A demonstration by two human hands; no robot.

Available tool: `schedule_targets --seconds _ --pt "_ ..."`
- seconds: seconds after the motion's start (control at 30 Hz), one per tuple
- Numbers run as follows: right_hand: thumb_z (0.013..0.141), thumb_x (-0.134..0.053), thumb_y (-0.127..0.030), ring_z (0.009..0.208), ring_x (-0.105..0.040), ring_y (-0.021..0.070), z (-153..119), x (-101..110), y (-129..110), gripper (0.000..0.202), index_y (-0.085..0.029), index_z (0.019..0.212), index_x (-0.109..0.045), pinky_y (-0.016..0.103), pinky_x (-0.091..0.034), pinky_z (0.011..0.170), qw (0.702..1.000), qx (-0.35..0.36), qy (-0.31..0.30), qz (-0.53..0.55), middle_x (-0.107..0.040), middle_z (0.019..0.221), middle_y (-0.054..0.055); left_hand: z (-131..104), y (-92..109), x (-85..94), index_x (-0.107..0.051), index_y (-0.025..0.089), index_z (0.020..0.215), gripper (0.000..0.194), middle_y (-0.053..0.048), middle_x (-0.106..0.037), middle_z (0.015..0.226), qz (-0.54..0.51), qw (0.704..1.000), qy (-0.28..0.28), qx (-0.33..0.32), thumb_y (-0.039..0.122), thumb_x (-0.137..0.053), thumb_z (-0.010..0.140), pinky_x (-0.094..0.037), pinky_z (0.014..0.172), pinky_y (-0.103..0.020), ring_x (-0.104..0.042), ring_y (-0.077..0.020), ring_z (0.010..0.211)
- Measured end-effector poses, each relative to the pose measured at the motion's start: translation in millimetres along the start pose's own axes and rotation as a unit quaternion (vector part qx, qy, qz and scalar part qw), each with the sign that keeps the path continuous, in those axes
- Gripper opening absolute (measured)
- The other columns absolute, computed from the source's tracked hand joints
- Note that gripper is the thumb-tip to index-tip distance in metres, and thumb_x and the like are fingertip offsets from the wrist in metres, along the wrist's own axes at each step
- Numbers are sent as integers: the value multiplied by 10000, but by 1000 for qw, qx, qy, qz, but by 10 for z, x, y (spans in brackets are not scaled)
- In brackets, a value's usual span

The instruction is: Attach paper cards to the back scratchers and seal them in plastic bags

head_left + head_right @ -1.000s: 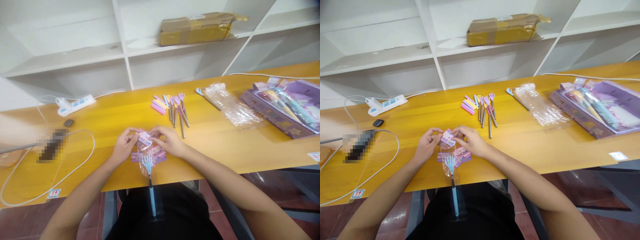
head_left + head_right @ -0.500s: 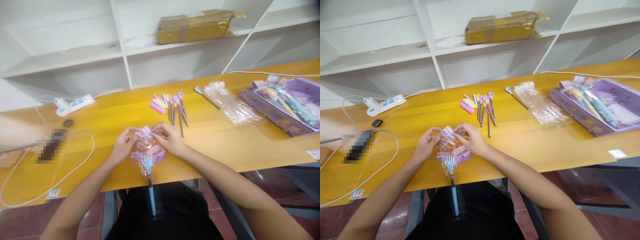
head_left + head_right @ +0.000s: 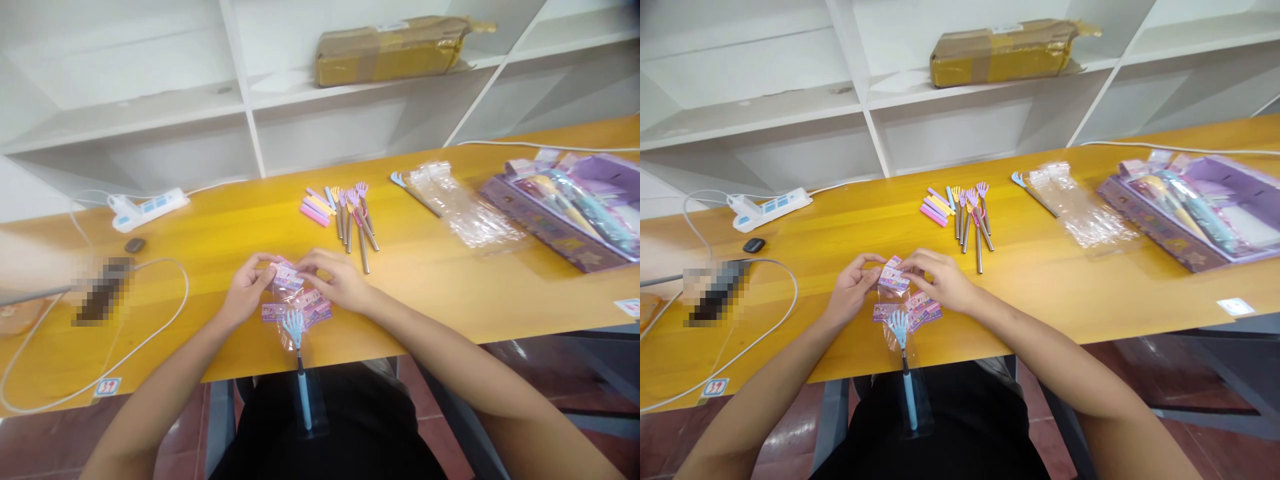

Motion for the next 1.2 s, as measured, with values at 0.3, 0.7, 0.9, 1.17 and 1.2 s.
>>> schedule_targets --seconds 0.3,0.7,0.9,1.17,1.2 --pt "1065 -570 -214 1012 -635 166 -18 -6 -12 247 -172 1244 -736 323 -554 894 996 36 -76 -1 -634 1099 102 13 -59 19 -617 190 1207 369 -62 -815 939 25 1000 -9 -15 478 -695 991 -598 771 -298 -777 -192 797" --pt "1029 -571 -193 1013 -623 178 -15 27 -28 272 -178 1241 -741 348 -539 918 996 17 -83 5 -615 1094 96 -24 -36 -40 -600 194 1175 423 -52 -825 854 56 996 71 -22 525 -735 947 -567 706 -287 -767 -204 734" --pt "1034 -558 -199 979 -636 166 -29 23 -34 249 -170 1212 -730 332 -554 878 996 23 -87 8 -630 1088 89 -40 -56 -42 -590 196 1175 395 -56 -826 853 54 995 83 -34 512 -710 971 -582 726 -310 -764 -204 708" --pt "1009 -685 -297 762 -565 101 -41 -43 47 370 -188 1353 -602 262 -531 708 999 -44 -25 4 -578 1098 68 -40 -26 -72 -576 196 1188 378 -92 -835 977 51 997 31 -41 499 -690 994 -600 873 -358 -808 -242 901" --pt "1020 -671 -292 747 -561 95 -37 -49 48 301 -188 1301 -631 256 -528 702 998 -43 -34 11 -582 1084 62 -41 -26 -71 -580 196 1197 389 -97 -833 997 47 998 27 -38 506 -693 991 -599 874 -358 -807 -244 907"
Point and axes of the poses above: each hand's wrist, its own z-axis towards the middle knuckle, its own x-axis out of the back of the hand, y = z × x, the point moved 1 cm from there along z, towards the middle knuckle
